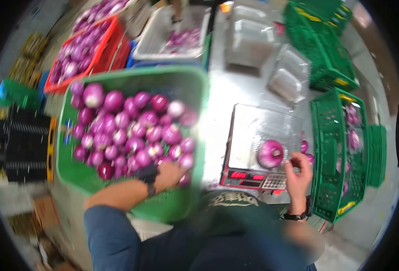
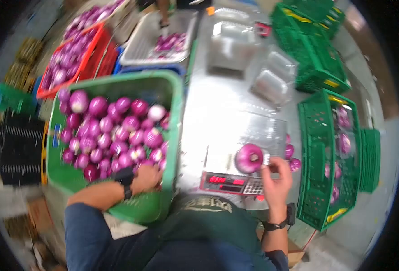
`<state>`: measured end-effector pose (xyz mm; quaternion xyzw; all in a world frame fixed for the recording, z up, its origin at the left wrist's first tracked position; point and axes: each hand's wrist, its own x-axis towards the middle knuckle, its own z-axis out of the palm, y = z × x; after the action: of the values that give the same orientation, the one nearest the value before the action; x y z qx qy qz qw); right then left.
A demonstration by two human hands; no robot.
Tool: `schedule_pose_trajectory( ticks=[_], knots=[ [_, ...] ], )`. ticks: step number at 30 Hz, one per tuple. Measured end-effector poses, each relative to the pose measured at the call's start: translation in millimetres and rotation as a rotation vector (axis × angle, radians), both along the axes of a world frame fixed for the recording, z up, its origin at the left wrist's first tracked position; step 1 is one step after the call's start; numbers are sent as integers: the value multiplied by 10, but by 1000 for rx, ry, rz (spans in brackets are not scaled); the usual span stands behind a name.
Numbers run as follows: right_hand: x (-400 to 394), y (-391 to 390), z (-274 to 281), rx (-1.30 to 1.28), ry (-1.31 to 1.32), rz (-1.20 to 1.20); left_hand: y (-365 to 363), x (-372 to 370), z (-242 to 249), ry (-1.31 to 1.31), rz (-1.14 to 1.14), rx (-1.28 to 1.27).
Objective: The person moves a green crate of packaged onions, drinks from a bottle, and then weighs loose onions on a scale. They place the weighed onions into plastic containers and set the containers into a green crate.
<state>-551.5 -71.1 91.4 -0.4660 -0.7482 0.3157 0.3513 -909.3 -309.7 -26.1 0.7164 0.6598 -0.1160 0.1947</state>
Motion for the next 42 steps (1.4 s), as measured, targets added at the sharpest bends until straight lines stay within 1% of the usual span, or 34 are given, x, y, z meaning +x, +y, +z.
schedule_pose_trajectory(
  ticks=[1, 3, 5, 8, 10, 12, 14, 15, 17, 18, 19, 20, 21, 22, 23, 25, 27, 29, 30, 33, 34, 37, 38, 41, 42],
  knots=[
    [-18, -5, 18, 34, 4, 3, -5, -24, 165, -9, -53, -8],
    [-10, -32, 51, 53, -7, -29, -119, -131, -120, -104, -90, -44],
    [19, -53, 84, 23, 22, -47, -47, -93, 123, -122, -50, -219],
    [115, -58, 63, 16, 47, -98, -251, -218, -289, -148, -215, -181],
    [177, -56, 63, 34, 50, -101, -298, -252, -492, -81, -262, -205],
    [188, -70, 88, 28, 54, -117, -319, -261, -720, 57, -282, -323],
    [190, -91, 105, 46, 33, -105, -446, -325, -1164, 94, -174, -386],
    [187, -76, 113, 69, 11, -92, -452, -349, -1060, 70, -165, -379],
    [235, -99, 107, 88, -1, -107, -135, -255, -315, -114, -198, -236],
    [260, -100, 109, 84, 10, -115, -12, -214, -87, -207, -197, -205],
    [216, -111, 69, 76, 33, -81, -36, -200, -168, -195, -35, -243],
    [231, -153, 38, 56, 18, -88, 245, -164, 301, -377, 72, -533],
    [278, -138, -3, 44, 2, -83, 96, -398, -327, -569, 42, -611],
    [285, -123, -81, 7, 40, -82, 352, -321, 298, -377, 87, -582],
    [334, -137, -134, -24, 71, -103, 352, -438, 260, -332, 99, -542],
    [421, -127, -307, -83, 84, -116, 375, -747, 275, -323, 183, -432],
    [391, -128, -258, -152, 90, -123, 358, -966, 337, -147, 225, -179],
    [341, -80, -201, -125, 79, -116, 274, -1058, 315, -146, 274, -56],
    [343, -31, -221, -85, 85, -99, 272, -1034, 360, -140, 249, -112],
    [247, 52, -174, -54, 109, -76, 275, -782, 312, 37, 167, -138],
    [234, 65, -159, -48, 85, -74, 322, -659, 353, 113, 139, -208],
    [173, 61, -128, -64, 75, -65, 306, -484, 91, 319, 134, -279],
    [182, 47, -119, -61, 76, -64, 184, -533, -301, 249, 189, -230],
    [193, 12, -143, -50, 63, -67, 184, -498, 48, 188, 288, -208],
    [177, -6, -100, -35, 50, -44, 153, -522, -17, 209, 266, -193]
  ],
)
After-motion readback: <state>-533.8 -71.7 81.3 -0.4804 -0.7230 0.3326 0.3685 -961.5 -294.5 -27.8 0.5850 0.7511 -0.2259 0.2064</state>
